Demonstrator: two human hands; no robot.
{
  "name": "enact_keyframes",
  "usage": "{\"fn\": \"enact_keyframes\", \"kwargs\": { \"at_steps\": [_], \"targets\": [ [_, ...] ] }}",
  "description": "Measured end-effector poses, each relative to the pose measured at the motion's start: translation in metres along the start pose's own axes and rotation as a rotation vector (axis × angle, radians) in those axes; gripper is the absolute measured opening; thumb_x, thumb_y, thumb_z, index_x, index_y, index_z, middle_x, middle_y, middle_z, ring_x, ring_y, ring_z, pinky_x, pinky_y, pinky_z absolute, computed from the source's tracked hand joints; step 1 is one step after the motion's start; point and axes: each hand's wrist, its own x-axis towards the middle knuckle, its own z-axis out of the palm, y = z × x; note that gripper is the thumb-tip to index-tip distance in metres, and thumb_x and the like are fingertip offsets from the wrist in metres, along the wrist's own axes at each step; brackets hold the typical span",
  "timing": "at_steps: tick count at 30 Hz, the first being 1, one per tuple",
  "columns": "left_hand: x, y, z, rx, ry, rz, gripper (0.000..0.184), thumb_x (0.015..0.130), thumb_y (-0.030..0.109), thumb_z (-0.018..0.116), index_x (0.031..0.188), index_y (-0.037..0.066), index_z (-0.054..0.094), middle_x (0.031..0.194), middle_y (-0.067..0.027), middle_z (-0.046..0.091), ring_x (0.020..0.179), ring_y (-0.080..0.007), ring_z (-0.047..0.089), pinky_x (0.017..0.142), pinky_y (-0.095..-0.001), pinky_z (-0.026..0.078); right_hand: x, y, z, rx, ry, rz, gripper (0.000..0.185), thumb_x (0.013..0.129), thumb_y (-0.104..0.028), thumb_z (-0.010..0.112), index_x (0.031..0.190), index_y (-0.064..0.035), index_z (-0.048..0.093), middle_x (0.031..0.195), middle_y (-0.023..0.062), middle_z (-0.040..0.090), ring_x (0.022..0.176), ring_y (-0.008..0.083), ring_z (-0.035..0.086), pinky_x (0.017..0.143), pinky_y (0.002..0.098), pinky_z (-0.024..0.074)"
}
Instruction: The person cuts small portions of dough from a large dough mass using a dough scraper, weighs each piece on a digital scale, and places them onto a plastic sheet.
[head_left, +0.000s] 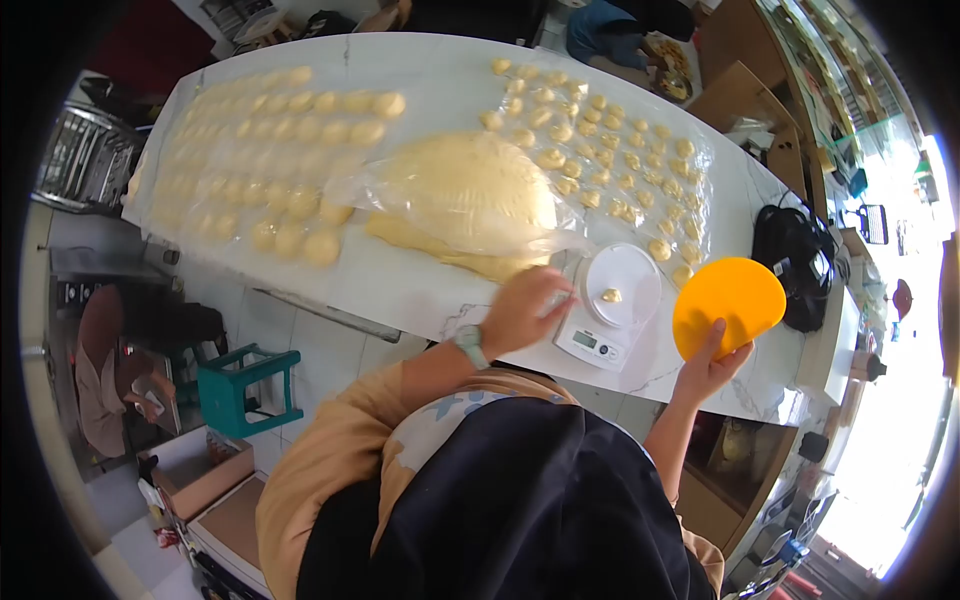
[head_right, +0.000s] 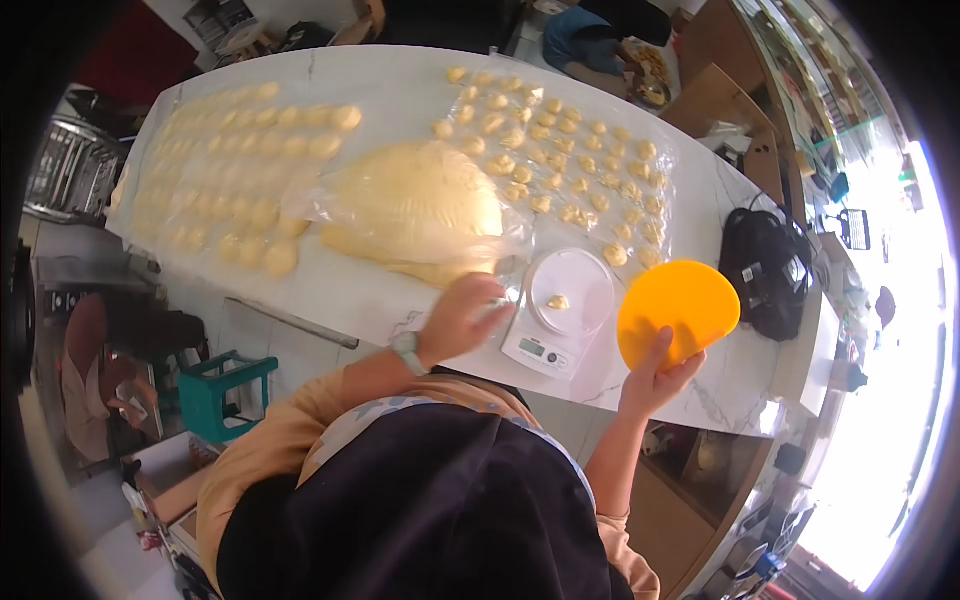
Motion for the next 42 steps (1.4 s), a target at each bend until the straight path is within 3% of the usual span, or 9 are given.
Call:
{"fn": "enact_keyframes", "kwargs": {
  "at_steps": [5,7,10,17,21,24,29,32,42],
  "targets": [
    [-0.035,-0.1,-0.111,-0.344,1.023,-0.525,0.024,0.09,0.021,0.063,0.077,0.01,0.046,0.071,0.0012,0.045,0.062,-0.0068,0.043,0.055,-0.0223,0.037,-0.018,-0.019,0.04,0.176,-0.363,0.074,0.038,0.09,-0.012,0.061,0.122,-0.0024,0.043,0.104,0.0105,0.058,0.094,0.0199,0.06,0.078,0.0314,0.0512],
    [-0.001,-0.092,-0.177,-0.445,0.751,-0.952,0.03,0.089,0.029,0.065,0.078,0.01,0.045,0.072,-0.0008,0.048,0.069,-0.0073,0.048,0.058,-0.0191,0.036,-0.029,-0.044,0.075,0.033,-0.882,0.085,0.035,0.091,-0.013,0.059,0.12,-0.0021,0.044,0.092,0.014,0.062,0.083,0.0251,0.064,0.07,0.0339,0.0507],
    [0.015,-0.137,-0.212,-0.567,0.475,-0.957,0.029,0.092,0.032,0.058,0.079,0.007,0.052,0.073,-0.0017,0.055,0.069,-0.0095,0.054,0.062,-0.0226,0.04,-0.059,-0.09,0.148,-0.218,-1.358,-0.208,0.024,0.093,-0.023,0.054,0.111,-0.0077,0.048,0.086,0.0178,0.063,0.073,0.0373,0.062,0.061,0.0423,0.0492],
    [-0.014,-0.119,-0.234,-0.527,0.904,-0.499,0.03,0.096,0.027,0.049,0.088,0.001,0.06,0.082,-0.0062,0.062,0.077,-0.0173,0.06,0.077,-0.0284,0.046,-0.084,-0.125,0.299,-0.392,-1.344,-0.786,0.023,0.088,-0.014,0.053,0.11,-0.0116,0.051,0.079,0.0145,0.062,0.07,0.0345,0.062,0.059,0.0428,0.0489],
    [-0.067,-0.116,-0.184,-0.015,0.524,-0.614,0.025,0.089,0.02,0.06,0.097,-0.003,0.059,0.097,-0.015,0.061,0.091,-0.0214,0.059,0.081,-0.0304,0.045,-0.095,-0.131,0.365,-0.575,-1.626,-0.939,0.029,0.082,-0.011,0.055,0.11,-0.014,0.053,0.08,0.0119,0.064,0.073,0.0329,0.062,0.062,0.0424,0.0487],
    [-0.052,-0.107,-0.174,0.631,0.456,-0.322,0.03,0.084,0.022,0.067,0.1,-0.003,0.058,0.101,-0.0163,0.06,0.095,-0.0246,0.058,0.081,-0.032,0.046,-0.112,-0.127,0.387,-0.587,-1.713,-0.919,0.028,0.08,-0.012,0.056,0.108,-0.0148,0.056,0.079,0.0104,0.064,0.075,0.0317,0.063,0.064,0.0419,0.0489],
    [-0.063,-0.109,-0.175,0.186,0.343,-0.463,0.043,0.074,0.02,0.077,0.107,0.0,0.056,0.096,-0.0126,0.06,0.087,-0.0273,0.058,0.078,-0.0325,0.047,-0.112,-0.081,0.357,-0.318,-1.493,-0.639,0.028,0.081,-0.015,0.055,0.109,-0.0164,0.055,0.085,0.0077,0.066,0.081,0.0287,0.064,0.064,0.0416,0.0496],
    [-0.069,-0.1,-0.169,0.038,0.182,-0.471,0.049,0.068,0.02,0.082,0.105,0.001,0.055,0.09,-0.0107,0.058,0.081,-0.0263,0.057,0.073,-0.0313,0.047,-0.126,-0.06,0.332,-0.311,-1.358,-0.823,0.03,0.082,-0.015,0.055,0.112,-0.0168,0.052,0.087,0.0068,0.066,0.081,0.0282,0.065,0.065,0.0416,0.0497],
    [-0.064,-0.099,-0.16,0.112,0.12,-0.421,0.047,0.068,0.011,0.075,0.109,0.002,0.056,0.101,-0.013,0.061,0.098,-0.0343,0.056,0.085,-0.0403,0.044,-0.093,-0.12,0.332,-0.811,-1.674,-0.784,0.027,0.081,-0.015,0.056,0.109,-0.0163,0.056,0.091,0.0071,0.067,0.081,0.0264,0.065,0.065,0.0381,0.0506]
  ]
}}
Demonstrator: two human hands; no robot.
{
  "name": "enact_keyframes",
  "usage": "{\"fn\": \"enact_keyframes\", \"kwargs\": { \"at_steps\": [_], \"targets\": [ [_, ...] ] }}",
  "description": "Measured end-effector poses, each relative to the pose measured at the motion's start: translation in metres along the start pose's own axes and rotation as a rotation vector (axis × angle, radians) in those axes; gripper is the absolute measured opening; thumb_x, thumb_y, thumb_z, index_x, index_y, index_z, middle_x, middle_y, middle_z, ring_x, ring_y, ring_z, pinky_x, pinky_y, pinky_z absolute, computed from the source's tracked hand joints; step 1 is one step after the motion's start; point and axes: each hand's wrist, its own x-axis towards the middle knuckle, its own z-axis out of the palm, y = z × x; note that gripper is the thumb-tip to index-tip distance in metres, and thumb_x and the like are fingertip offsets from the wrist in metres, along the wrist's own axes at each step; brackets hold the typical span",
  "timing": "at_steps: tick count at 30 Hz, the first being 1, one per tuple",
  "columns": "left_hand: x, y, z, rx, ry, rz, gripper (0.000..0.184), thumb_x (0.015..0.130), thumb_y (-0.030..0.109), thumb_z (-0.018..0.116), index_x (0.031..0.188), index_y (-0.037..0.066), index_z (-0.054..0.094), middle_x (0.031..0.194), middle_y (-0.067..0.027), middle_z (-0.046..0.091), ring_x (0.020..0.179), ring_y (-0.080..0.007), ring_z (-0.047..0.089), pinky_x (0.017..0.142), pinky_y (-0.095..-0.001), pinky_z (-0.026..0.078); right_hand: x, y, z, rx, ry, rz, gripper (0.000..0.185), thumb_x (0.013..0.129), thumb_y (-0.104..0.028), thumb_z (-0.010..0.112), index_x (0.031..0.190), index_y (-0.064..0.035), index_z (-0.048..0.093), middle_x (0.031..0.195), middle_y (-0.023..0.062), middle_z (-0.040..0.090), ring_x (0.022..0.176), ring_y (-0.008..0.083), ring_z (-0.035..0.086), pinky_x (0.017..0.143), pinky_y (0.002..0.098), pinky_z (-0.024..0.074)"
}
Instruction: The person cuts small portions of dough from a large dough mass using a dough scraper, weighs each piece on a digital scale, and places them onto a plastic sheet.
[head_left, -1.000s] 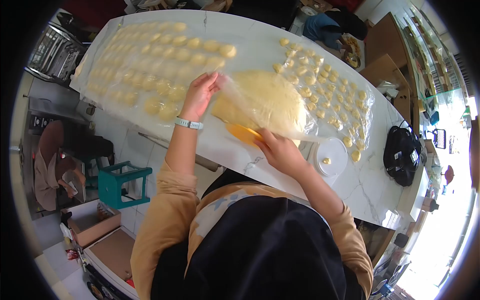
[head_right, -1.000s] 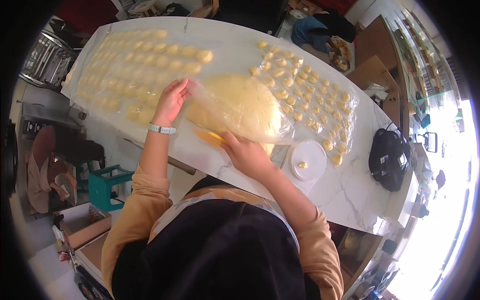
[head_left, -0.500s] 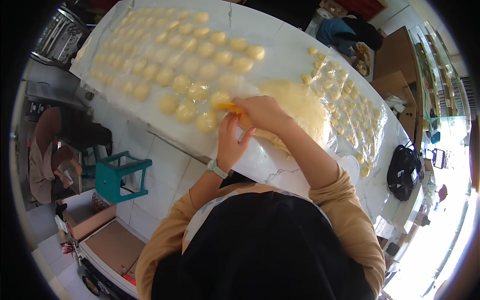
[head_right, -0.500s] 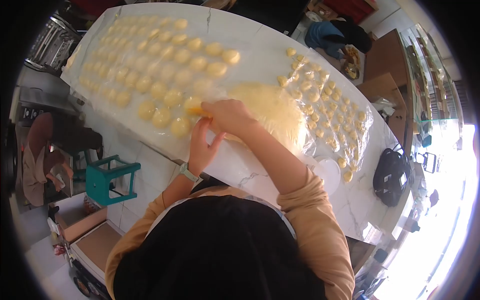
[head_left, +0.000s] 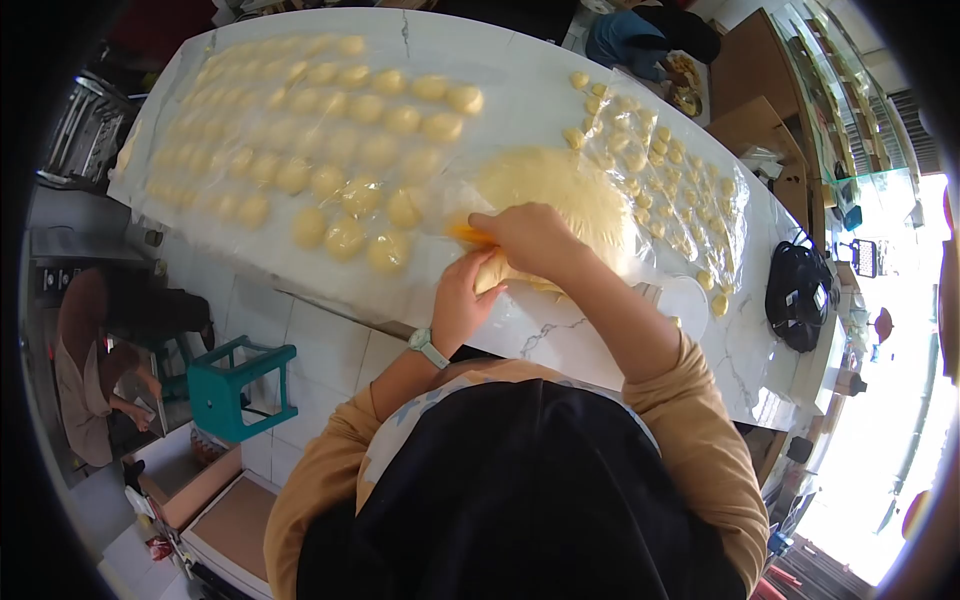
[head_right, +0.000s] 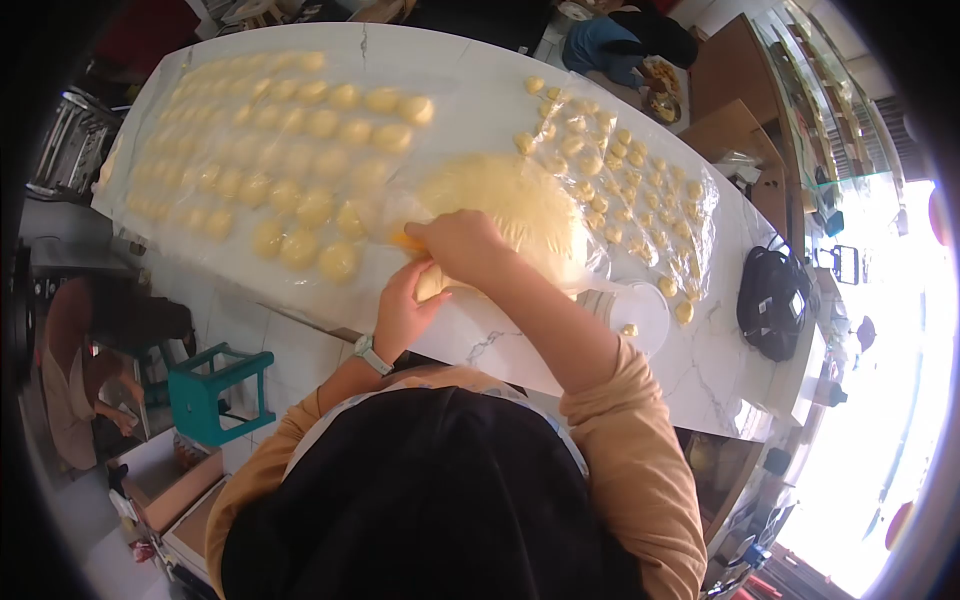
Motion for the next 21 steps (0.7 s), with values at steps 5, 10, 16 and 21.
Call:
{"fn": "enact_keyframes", "kwargs": {
  "at_steps": [5,10,16,21],
  "targets": [
    [-0.021,0.009,-0.009,-0.192,-0.284,-0.135,0.049,0.068,0.003,0.069,0.113,-0.001,0.049,0.111,-0.0166,0.055,0.108,-0.036,0.05,0.087,-0.0402,0.043,-0.029,0.019,0.089,0.246,0.579,-0.103,0.035,0.081,-0.014,0.056,0.116,-0.015,0.052,0.09,0.0094,0.067,0.081,0.0292,0.065,0.063,0.0395,0.0503],
    [-0.021,0.031,0.005,0.013,-0.082,-0.046,0.064,0.069,0.009,0.073,0.124,0.001,0.041,0.119,-0.0173,0.049,0.103,-0.0319,0.053,0.079,-0.0359,0.048,-0.033,0.012,0.02,0.258,0.116,0.096,0.036,0.08,-0.012,0.06,0.114,-0.0114,0.048,0.083,0.0135,0.066,0.079,0.0338,0.065,0.062,0.0427,0.0501],
    [-0.011,0.044,0.004,0.178,-0.211,-0.123,0.044,0.07,0.014,0.073,0.109,0.0,0.06,0.096,-0.0134,0.066,0.085,-0.0321,0.063,0.074,-0.0384,0.051,-0.046,0.005,0.046,0.288,0.218,0.168,0.025,0.087,-0.017,0.055,0.108,-0.0079,0.047,0.069,0.0181,0.061,0.068,0.0382,0.062,0.058,0.0472,0.0489],
    [-0.027,0.04,-0.015,-0.206,-0.474,-0.488,0.04,0.073,0.014,0.07,0.109,-0.002,0.062,0.091,-0.0131,0.068,0.08,-0.0212,0.066,0.074,-0.0309,0.051,-0.117,0.004,0.166,0.468,0.733,0.26,0.028,0.083,-0.012,0.062,0.105,-0.0016,0.047,0.071,0.0177,0.063,0.063,0.0353,0.064,0.051,0.0431,0.0493]
  ]
}}
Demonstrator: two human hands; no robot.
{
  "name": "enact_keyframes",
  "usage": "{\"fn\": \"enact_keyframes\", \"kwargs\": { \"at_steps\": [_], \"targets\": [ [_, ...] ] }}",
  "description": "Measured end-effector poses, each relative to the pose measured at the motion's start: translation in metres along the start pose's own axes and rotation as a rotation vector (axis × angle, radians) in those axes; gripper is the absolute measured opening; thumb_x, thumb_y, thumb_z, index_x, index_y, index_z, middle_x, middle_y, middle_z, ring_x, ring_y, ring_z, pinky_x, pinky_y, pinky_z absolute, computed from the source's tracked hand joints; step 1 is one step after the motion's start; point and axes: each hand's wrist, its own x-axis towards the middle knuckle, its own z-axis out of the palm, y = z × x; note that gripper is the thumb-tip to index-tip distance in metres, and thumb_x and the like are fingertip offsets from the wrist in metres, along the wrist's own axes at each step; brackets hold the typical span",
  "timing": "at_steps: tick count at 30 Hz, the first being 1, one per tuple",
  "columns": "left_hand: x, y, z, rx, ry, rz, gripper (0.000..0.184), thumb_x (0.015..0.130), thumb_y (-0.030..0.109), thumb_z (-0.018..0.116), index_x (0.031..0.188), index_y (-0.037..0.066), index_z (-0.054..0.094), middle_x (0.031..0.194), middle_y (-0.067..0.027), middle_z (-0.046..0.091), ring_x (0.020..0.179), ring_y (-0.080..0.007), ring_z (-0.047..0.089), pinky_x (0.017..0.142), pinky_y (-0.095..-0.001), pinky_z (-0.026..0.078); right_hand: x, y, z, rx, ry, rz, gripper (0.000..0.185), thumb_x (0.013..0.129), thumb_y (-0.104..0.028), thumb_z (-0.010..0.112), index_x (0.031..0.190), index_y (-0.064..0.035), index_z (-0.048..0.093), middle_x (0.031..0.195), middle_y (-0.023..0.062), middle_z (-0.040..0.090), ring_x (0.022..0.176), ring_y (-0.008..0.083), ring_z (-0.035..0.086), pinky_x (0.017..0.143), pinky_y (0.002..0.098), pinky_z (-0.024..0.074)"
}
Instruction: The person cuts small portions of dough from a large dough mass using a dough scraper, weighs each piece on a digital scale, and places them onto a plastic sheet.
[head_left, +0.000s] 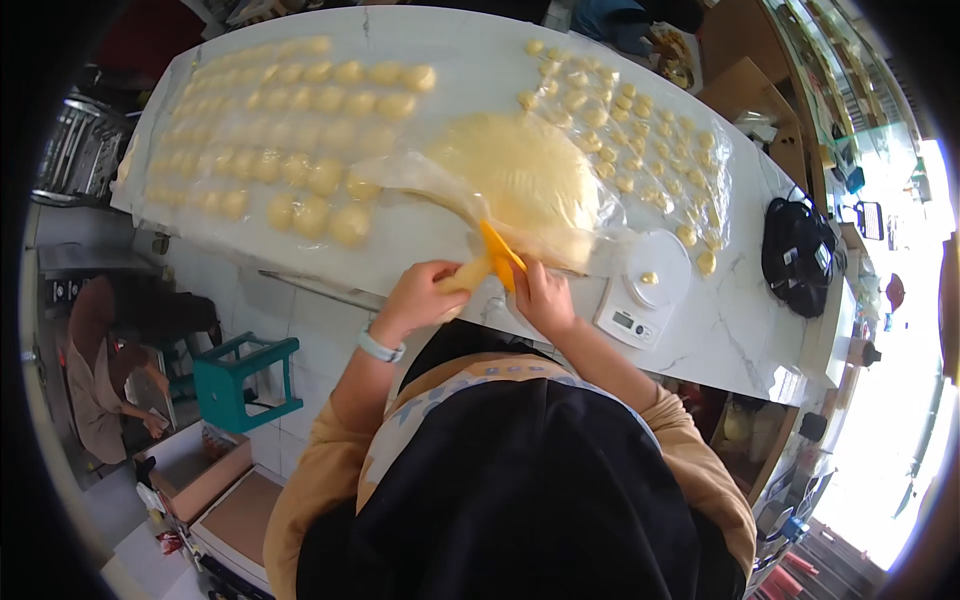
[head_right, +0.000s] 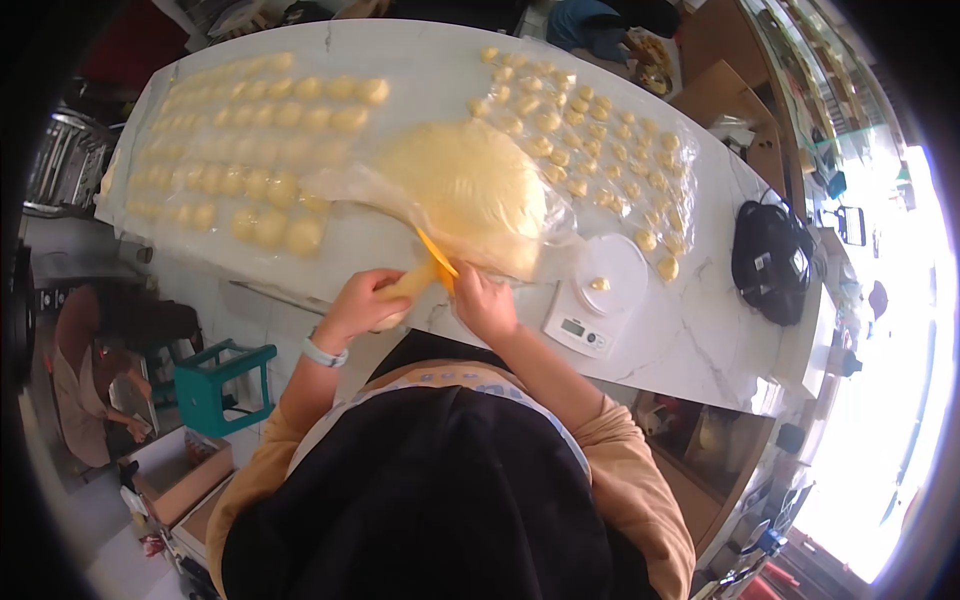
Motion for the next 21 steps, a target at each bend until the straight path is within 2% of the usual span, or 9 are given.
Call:
{"fn": "enact_keyframes", "kwargs": {
  "at_steps": [1,4,7,11,14,15,18,19,21],
  "targets": [
    [-0.007,0.006,0.0,-0.189,-0.127,-0.124,0.04,0.076,0.014,0.07,0.111,-0.004,0.062,0.093,-0.0093,0.068,0.082,-0.0127,0.063,0.075,-0.0256,0.049,-0.012,0.006,-0.004,0.067,0.101,-0.009,0.027,0.085,-0.011,0.062,0.105,-0.0008,0.047,0.07,0.0182,0.063,0.059,0.0356,0.063,0.048,0.0424,0.0488],
    [-0.016,0.009,0.024,-0.275,-0.187,-0.174,0.039,0.079,0.014,0.069,0.112,-0.005,0.06,0.094,-0.0071,0.067,0.083,-0.0113,0.061,0.076,-0.025,0.048,-0.037,0.017,-0.03,0.126,0.36,-0.016,0.02,0.088,-0.009,0.059,0.101,0.0013,0.048,0.069,0.019,0.063,0.053,0.0376,0.06,0.044,0.0405,0.0479],
    [-0.014,0.024,0.06,-0.311,-0.401,-0.096,0.041,0.08,0.015,0.069,0.114,-0.005,0.059,0.097,-0.0067,0.066,0.084,-0.011,0.06,0.077,-0.0243,0.048,-0.054,0.031,-0.075,0.288,0.582,0.051,0.031,0.087,-0.005,0.061,0.112,0.0047,0.044,0.092,0.0176,0.064,0.075,0.0262,0.065,0.064,0.0333,0.0517],
    [0.0,0.047,0.117,-0.125,-0.192,0.145,0.042,0.079,0.018,0.069,0.115,0.001,0.059,0.099,-0.0082,0.065,0.086,-0.0132,0.06,0.077,-0.0272,0.048,-0.078,0.057,-0.125,0.237,0.859,-0.006,0.036,0.089,-0.006,0.061,0.117,0.0039,0.042,0.106,0.0138,0.059,0.092,0.0189,0.061,0.078,0.0288,0.0504],
    [0.023,0.037,0.134,0.36,-0.08,0.479,0.051,0.074,0.015,0.071,0.121,0.0,0.055,0.113,-0.0101,0.062,0.099,-0.0192,0.059,0.086,-0.0312,0.047,-0.094,0.059,-0.157,0.121,0.929,0.102,0.034,0.088,-0.003,0.061,0.114,0.0058,0.042,0.097,0.0187,0.064,0.084,0.0249,0.066,0.07,0.0316,0.053],
    [0.028,0.038,0.132,0.325,-0.168,0.387,0.063,0.068,0.019,0.072,0.126,0.003,0.052,0.117,-0.0122,0.059,0.102,-0.0227,0.058,0.088,-0.0342,0.046,-0.097,0.057,-0.165,0.113,0.942,0.12,0.034,0.088,-0.006,0.062,0.114,0.0048,0.042,0.1,0.0176,0.062,0.086,0.023,0.065,0.072,0.0311,0.0524],
    [0.054,0.036,0.122,0.295,-0.374,0.382,0.071,0.068,0.02,0.073,0.132,0.004,0.047,0.114,-0.0104,0.059,0.099,-0.0206,0.058,0.088,-0.0327,0.045,-0.111,0.062,-0.171,0.195,0.981,0.226,0.037,0.09,-0.017,0.064,0.116,0.0006,0.044,0.106,0.0113,0.057,0.095,0.0171,0.058,0.081,0.0281,0.048],
    [0.063,0.047,0.118,0.352,-0.532,0.29,0.08,0.066,0.022,0.074,0.136,0.003,0.041,0.109,-0.0085,0.058,0.095,-0.019,0.056,0.084,-0.0302,0.045,-0.114,0.063,-0.172,0.202,0.979,0.234,0.038,0.09,-0.018,0.064,0.116,0.0005,0.044,0.106,0.0112,0.057,0.095,0.0171,0.057,0.081,0.0281,0.0477],
    [0.074,0.057,0.115,0.415,-0.585,0.259,0.085,0.065,0.023,0.075,0.139,0.004,0.038,0.105,-0.0069,0.056,0.089,-0.0178,0.055,0.08,-0.0286,0.045,-0.118,0.066,-0.171,0.221,0.976,0.244,0.038,0.09,-0.02,0.064,0.116,0.0004,0.045,0.107,0.011,0.056,0.096,0.017,0.057,0.082,0.0281,0.0472]
  ]
}}
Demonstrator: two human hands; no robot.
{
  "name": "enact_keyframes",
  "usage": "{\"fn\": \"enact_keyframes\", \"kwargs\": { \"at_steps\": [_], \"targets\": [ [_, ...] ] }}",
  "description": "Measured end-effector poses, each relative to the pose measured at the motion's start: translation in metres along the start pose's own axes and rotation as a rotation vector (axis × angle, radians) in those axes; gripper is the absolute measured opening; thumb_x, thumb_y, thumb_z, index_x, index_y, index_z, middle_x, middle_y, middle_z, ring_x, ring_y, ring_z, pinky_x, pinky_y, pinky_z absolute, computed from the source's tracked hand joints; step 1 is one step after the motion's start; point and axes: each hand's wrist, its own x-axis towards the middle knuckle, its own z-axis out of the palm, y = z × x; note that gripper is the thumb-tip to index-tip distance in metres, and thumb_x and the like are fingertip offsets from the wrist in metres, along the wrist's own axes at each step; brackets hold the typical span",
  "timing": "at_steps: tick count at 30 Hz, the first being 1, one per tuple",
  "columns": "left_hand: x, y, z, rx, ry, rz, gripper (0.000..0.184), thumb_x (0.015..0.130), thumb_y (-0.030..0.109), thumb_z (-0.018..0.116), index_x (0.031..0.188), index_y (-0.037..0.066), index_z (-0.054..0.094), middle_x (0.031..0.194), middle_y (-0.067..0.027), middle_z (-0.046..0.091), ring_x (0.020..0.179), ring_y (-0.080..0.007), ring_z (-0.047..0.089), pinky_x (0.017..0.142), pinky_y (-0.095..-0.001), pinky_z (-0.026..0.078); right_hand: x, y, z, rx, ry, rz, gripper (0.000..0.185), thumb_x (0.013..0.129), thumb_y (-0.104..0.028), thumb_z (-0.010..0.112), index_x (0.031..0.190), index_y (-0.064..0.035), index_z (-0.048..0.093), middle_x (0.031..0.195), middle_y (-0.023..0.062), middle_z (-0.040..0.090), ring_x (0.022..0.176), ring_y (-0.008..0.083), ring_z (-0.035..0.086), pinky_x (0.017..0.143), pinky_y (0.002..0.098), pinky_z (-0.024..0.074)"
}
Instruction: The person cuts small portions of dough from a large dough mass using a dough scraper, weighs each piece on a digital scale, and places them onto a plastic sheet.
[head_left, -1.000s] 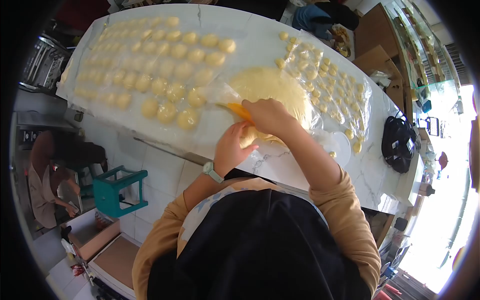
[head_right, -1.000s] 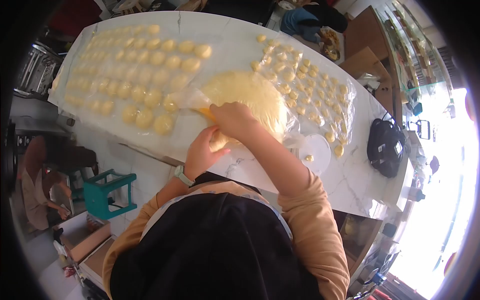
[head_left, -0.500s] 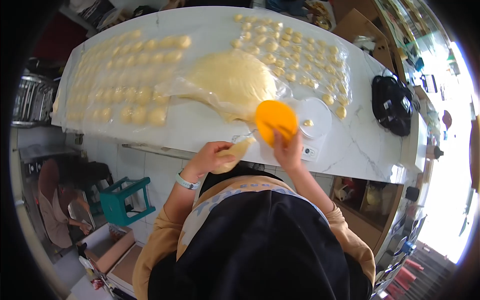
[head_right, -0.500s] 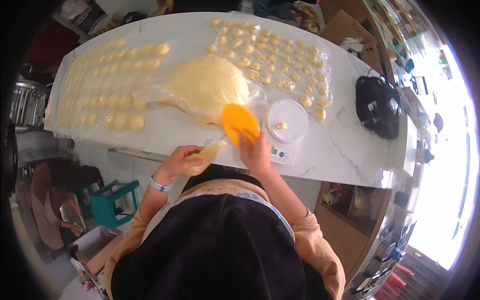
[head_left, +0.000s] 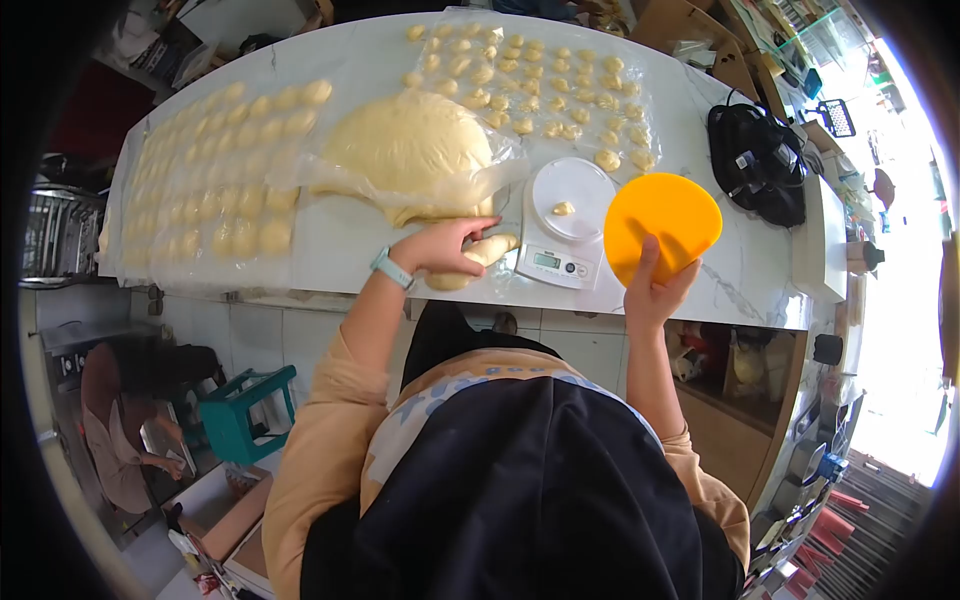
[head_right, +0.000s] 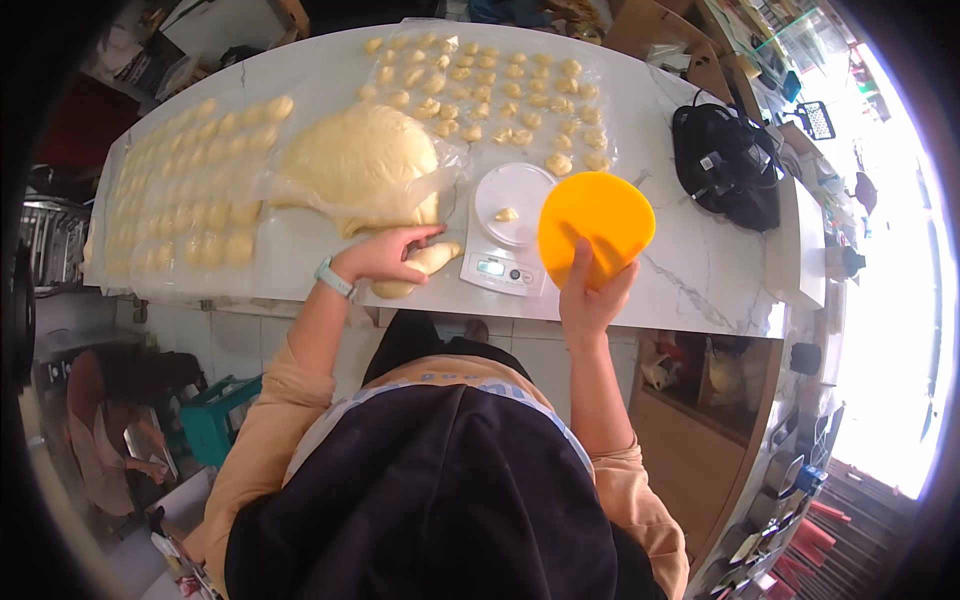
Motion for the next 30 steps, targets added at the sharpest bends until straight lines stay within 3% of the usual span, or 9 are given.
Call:
{"fn": "enact_keyframes", "kwargs": {
  "at_steps": [5,9,12,15,18,20,23,26,30],
  "targets": [
    [0.003,-0.002,-0.021,0.197,0.115,-0.041,0.095,0.062,0.025,0.076,0.143,0.006,0.03,0.101,-0.0049,0.052,0.081,-0.0162,0.051,0.074,-0.0273,0.044,0.002,-0.002,-0.014,-0.018,0.031,-0.022,0.037,0.089,-0.02,0.064,0.115,0.0,0.045,0.105,0.0105,0.056,0.095,0.0171,0.057,0.082,0.0278,0.0472],
    [0.003,-0.013,-0.001,0.19,0.343,0.018,0.087,0.063,0.02,0.074,0.139,0.003,0.034,0.114,-0.0128,0.057,0.103,-0.0286,0.056,0.088,-0.0336,0.045,0.006,0.002,-0.031,-0.099,0.069,-0.084,0.036,0.089,-0.014,0.064,0.115,0.0016,0.045,0.103,0.0135,0.058,0.091,0.0205,0.061,0.075,0.0296,0.0505],
    [-0.013,-0.011,0.027,0.152,0.51,0.198,0.081,0.064,0.019,0.075,0.136,0.004,0.039,0.121,-0.0135,0.056,0.108,-0.0294,0.054,0.092,-0.0365,0.043,0.001,0.008,-0.035,-0.098,0.112,-0.045,0.035,0.089,-0.014,0.063,0.115,0.0012,0.046,0.102,0.0138,0.06,0.09,0.0212,0.062,0.075,0.0298,0.0507],
    [-0.04,0.014,0.042,0.378,0.637,0.253,0.075,0.065,0.018,0.078,0.132,0.004,0.046,0.122,-0.0149,0.056,0.109,-0.0301,0.054,0.095,-0.0395,0.042,-0.001,0.004,-0.028,-0.014,0.031,0.007,0.031,0.089,-0.015,0.063,0.112,-0.001,0.047,0.098,0.013,0.063,0.085,0.0189,0.063,0.071,0.0294,0.0511],
    [-0.056,0.002,0.053,0.396,0.824,0.205,0.069,0.066,0.014,0.08,0.128,0.004,0.05,0.118,-0.0145,0.059,0.108,-0.0271,0.057,0.094,-0.0379,0.045,0.004,-0.021,-0.015,-0.001,-0.343,0.08,0.026,0.089,-0.014,0.062,0.109,-0.0035,0.049,0.094,0.0131,0.066,0.078,0.0197,0.066,0.067,0.0297,0.0517],
    [-0.063,-0.015,0.066,0.051,0.872,0.123,0.065,0.068,0.01,0.079,0.126,0.003,0.051,0.117,-0.0141,0.06,0.106,-0.0246,0.059,0.092,-0.0352,0.047,0.004,-0.035,0.004,-0.019,-0.775,0.209,0.026,0.089,-0.018,0.058,0.11,-0.0051,0.047,0.083,0.0175,0.067,0.065,0.0312,0.066,0.058,0.0341,0.0508],
    [-0.073,-0.023,0.067,-0.153,0.917,0.089,0.056,0.07,0.005,0.078,0.122,0.002,0.055,0.114,-0.0133,0.062,0.101,-0.0203,0.061,0.089,-0.0308,0.05,-0.009,-0.036,0.048,-0.283,-1.135,-0.145,0.031,0.088,-0.017,0.055,0.115,-0.0047,0.043,0.07,0.0186,0.063,0.059,0.0343,0.063,0.05,0.0408,0.0488],
    [-0.082,-0.037,0.076,-0.221,0.969,0.066,0.045,0.072,0.004,0.076,0.114,-0.001,0.06,0.108,-0.0129,0.064,0.097,-0.018,0.063,0.086,-0.0288,0.051,-0.013,-0.035,0.087,-0.445,-1.074,-0.16,0.03,0.087,-0.017,0.054,0.114,-0.0054,0.043,0.063,0.0183,0.061,0.057,0.0375,0.061,0.049,0.0456,0.0471],
    [-0.082,-0.039,0.08,-0.106,1.048,0.056,0.034,0.075,0.003,0.074,0.107,-0.002,0.064,0.102,-0.0121,0.067,0.094,-0.0165,0.064,0.084,-0.0273,0.051,-0.02,-0.074,0.105,-0.179,-1.07,-0.158,0.026,0.087,-0.017,0.053,0.107,-0.0041,0.044,0.06,0.0179,0.059,0.057,0.0378,0.061,0.05,0.0464,0.0479]
  ]
}}
